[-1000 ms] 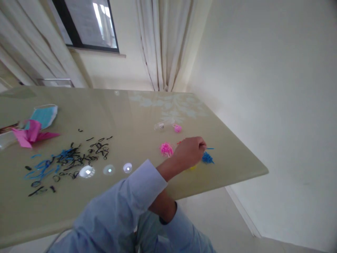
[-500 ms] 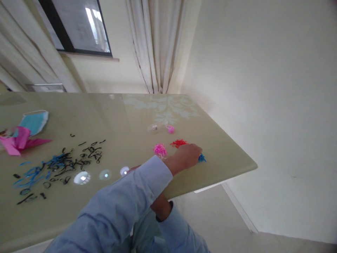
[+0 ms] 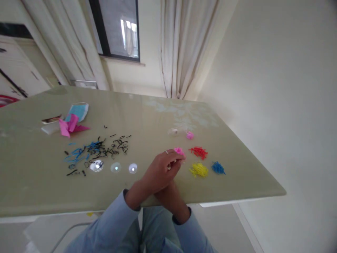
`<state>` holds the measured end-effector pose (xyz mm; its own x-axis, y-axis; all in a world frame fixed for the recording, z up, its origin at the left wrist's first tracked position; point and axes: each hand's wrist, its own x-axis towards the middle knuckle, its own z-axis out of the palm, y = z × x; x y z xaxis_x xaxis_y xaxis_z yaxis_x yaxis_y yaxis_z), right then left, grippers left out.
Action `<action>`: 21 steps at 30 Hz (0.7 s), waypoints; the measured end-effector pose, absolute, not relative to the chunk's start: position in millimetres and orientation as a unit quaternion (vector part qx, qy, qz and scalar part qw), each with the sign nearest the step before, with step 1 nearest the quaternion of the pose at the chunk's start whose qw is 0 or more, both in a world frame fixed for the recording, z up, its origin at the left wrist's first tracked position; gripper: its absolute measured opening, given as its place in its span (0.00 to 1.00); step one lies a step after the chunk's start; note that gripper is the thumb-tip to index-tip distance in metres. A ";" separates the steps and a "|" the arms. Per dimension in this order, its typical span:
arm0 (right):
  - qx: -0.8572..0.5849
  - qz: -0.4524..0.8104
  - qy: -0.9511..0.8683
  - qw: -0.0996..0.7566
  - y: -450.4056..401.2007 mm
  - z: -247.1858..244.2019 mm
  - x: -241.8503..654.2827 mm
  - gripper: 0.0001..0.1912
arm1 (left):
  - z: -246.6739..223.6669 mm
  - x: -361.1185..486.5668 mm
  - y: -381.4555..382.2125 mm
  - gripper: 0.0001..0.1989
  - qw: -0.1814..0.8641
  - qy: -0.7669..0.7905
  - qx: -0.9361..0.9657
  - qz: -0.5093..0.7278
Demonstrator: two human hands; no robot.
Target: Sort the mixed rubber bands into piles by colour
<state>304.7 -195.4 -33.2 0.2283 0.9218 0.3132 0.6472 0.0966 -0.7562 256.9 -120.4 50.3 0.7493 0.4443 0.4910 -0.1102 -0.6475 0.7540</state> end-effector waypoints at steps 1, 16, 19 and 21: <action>-0.648 0.174 -0.597 0.439 -195.8 -27.9 305.5 0.12 | 46.2 240.7 -114.0 0.10 0.406 0.132 0.834 0.350; -0.663 0.323 -0.543 0.401 -166.0 19.1 297.5 0.12 | -8.8 120.7 -83.6 0.10 0.459 0.351 0.726 0.374; -0.633 0.324 -0.589 0.383 -136.3 36.0 285.2 0.11 | -7.2 122.7 -82.8 0.10 0.477 0.348 0.714 0.376; -0.618 0.296 -0.626 0.373 -110.0 45.8 275.6 0.10 | -7.5 122.2 -82.1 0.10 0.486 0.348 0.704 0.383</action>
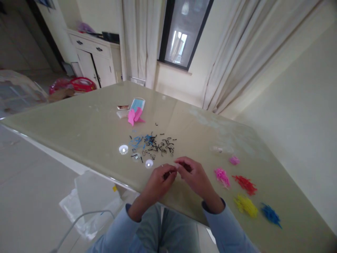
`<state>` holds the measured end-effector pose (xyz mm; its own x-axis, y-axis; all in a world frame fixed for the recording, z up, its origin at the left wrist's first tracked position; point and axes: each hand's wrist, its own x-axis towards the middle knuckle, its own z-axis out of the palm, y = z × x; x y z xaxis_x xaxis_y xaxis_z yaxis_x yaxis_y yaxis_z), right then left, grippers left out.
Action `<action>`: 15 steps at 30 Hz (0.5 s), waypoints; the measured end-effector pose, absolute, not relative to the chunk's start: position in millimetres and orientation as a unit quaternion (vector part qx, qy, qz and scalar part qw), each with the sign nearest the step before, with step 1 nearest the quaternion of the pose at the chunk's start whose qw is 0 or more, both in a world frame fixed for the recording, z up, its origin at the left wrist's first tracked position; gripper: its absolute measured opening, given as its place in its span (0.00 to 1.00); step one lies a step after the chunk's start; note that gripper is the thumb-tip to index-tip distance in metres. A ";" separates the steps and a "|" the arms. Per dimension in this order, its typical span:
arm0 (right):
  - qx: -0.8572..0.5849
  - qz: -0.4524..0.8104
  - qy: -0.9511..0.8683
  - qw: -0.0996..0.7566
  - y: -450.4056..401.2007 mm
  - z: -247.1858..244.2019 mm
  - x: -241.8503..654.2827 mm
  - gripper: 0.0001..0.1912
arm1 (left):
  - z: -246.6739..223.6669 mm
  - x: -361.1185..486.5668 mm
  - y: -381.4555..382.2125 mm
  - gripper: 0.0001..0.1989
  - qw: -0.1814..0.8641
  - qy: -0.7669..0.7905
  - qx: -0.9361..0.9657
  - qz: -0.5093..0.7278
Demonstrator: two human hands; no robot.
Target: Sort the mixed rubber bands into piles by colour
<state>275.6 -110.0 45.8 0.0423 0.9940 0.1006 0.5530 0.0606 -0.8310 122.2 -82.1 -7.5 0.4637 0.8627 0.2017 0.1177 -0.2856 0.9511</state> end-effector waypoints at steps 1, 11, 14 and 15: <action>-0.613 0.273 -0.640 0.375 -95.3 49.1 270.6 0.09 | -7.8 121.4 -81.7 0.10 0.493 0.348 0.697 0.388; -0.571 0.112 -0.801 0.138 12.0 28.1 219.6 0.12 | -6.8 119.6 -78.7 0.08 0.543 0.330 0.651 0.415; -0.584 0.093 -0.802 0.091 18.1 25.4 213.6 0.13 | -8.3 120.1 -77.8 0.07 0.542 0.341 0.642 0.422; -0.586 0.091 -0.800 0.087 18.9 25.5 213.2 0.12 | -8.8 120.2 -77.7 0.07 0.543 0.341 0.640 0.423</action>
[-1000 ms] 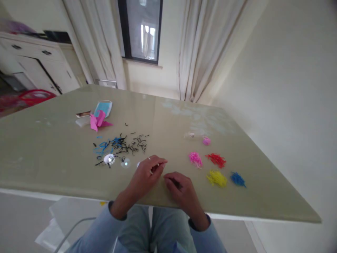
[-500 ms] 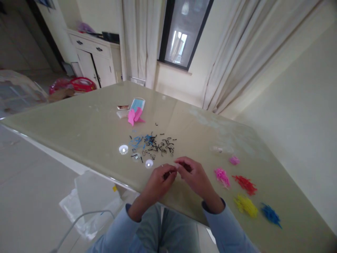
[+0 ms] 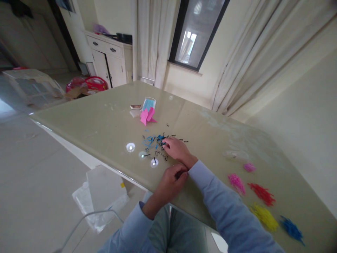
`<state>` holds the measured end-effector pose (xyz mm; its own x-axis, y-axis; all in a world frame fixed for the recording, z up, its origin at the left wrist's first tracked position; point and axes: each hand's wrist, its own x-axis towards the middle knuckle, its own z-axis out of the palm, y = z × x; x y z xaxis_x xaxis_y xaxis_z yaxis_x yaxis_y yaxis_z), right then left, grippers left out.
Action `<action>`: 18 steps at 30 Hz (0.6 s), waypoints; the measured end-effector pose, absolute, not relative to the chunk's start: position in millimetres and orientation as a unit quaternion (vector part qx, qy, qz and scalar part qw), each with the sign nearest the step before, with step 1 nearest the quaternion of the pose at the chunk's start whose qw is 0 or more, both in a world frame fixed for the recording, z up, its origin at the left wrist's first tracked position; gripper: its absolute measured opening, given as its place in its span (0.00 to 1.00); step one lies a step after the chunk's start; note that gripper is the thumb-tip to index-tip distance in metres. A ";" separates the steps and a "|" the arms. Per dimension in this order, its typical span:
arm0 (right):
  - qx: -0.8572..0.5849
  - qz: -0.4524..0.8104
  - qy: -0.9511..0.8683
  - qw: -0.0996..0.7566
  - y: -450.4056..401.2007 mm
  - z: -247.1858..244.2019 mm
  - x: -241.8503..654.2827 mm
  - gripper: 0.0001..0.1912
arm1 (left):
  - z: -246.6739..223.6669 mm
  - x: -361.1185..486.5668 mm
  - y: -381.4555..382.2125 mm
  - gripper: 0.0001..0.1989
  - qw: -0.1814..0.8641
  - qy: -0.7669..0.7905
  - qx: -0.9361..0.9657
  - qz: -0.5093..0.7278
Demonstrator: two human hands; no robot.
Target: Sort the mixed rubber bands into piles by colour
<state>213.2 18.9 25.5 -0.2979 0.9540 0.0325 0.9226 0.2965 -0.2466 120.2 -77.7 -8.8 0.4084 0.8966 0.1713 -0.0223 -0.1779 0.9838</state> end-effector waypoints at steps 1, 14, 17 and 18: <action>-0.587 0.089 -0.800 0.083 19.2 25.9 213.4 0.11 | -9.1 120.2 -77.7 0.07 0.543 0.340 0.640 0.424; -0.545 0.146 -0.760 0.322 3.2 20.6 229.9 0.06 | -4.8 118.7 -81.7 0.09 0.555 0.330 0.638 0.420; -0.550 0.282 -0.659 0.429 -8.7 26.6 230.4 0.08 | -6.2 118.9 -81.3 0.09 0.560 0.335 0.631 0.419; -0.548 0.334 -0.614 0.460 -14.1 30.2 230.3 0.10 | -6.8 118.9 -81.1 0.10 0.561 0.337 0.631 0.417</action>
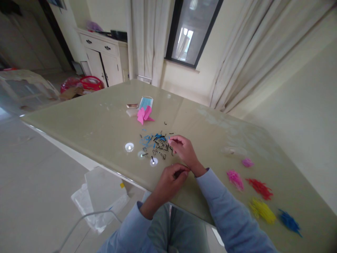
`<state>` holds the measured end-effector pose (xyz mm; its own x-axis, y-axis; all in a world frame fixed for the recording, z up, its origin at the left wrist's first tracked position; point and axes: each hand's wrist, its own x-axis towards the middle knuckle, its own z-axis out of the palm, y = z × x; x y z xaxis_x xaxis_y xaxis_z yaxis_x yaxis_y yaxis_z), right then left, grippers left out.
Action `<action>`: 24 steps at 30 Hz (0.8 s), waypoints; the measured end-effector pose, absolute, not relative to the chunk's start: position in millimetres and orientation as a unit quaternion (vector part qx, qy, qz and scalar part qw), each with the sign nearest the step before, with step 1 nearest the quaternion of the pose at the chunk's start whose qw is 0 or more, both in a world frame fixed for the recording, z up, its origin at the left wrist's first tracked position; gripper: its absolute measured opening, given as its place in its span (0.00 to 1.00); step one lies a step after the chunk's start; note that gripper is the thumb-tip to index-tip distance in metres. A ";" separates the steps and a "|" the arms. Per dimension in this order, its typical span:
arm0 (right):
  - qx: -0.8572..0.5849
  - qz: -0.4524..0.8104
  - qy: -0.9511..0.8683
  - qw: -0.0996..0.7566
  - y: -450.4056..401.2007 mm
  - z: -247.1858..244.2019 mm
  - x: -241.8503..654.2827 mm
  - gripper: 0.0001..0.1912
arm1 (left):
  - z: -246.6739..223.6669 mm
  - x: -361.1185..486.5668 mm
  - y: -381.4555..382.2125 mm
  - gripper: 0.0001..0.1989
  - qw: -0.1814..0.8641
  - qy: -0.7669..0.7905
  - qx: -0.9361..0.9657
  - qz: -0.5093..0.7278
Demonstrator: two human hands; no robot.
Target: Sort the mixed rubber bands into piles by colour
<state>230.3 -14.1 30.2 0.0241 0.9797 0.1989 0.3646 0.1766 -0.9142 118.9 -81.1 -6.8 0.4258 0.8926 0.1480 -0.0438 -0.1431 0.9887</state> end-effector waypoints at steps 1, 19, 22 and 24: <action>-0.542 0.379 -0.567 0.490 -20.1 34.4 230.2 0.11 | -7.3 118.7 -80.9 0.10 0.562 0.337 0.631 0.414; -0.452 0.415 -0.364 0.701 -138.9 90.8 293.5 0.08 | -6.9 114.2 -81.1 0.12 0.550 0.376 0.633 0.394; -0.453 0.390 -0.369 0.712 -149.4 98.2 299.3 0.08 | -6.1 113.8 -81.0 0.12 0.531 0.387 0.637 0.403; -0.452 0.379 -0.372 0.717 -155.5 101.3 302.2 0.08 | -6.0 113.6 -81.1 0.12 0.525 0.392 0.639 0.403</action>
<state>302.2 -155.5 101.3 0.4366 0.8794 0.1899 -0.2068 0.3035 -0.9301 113.6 -81.1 -6.0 0.3673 0.9243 0.1032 0.0786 -0.1415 0.9868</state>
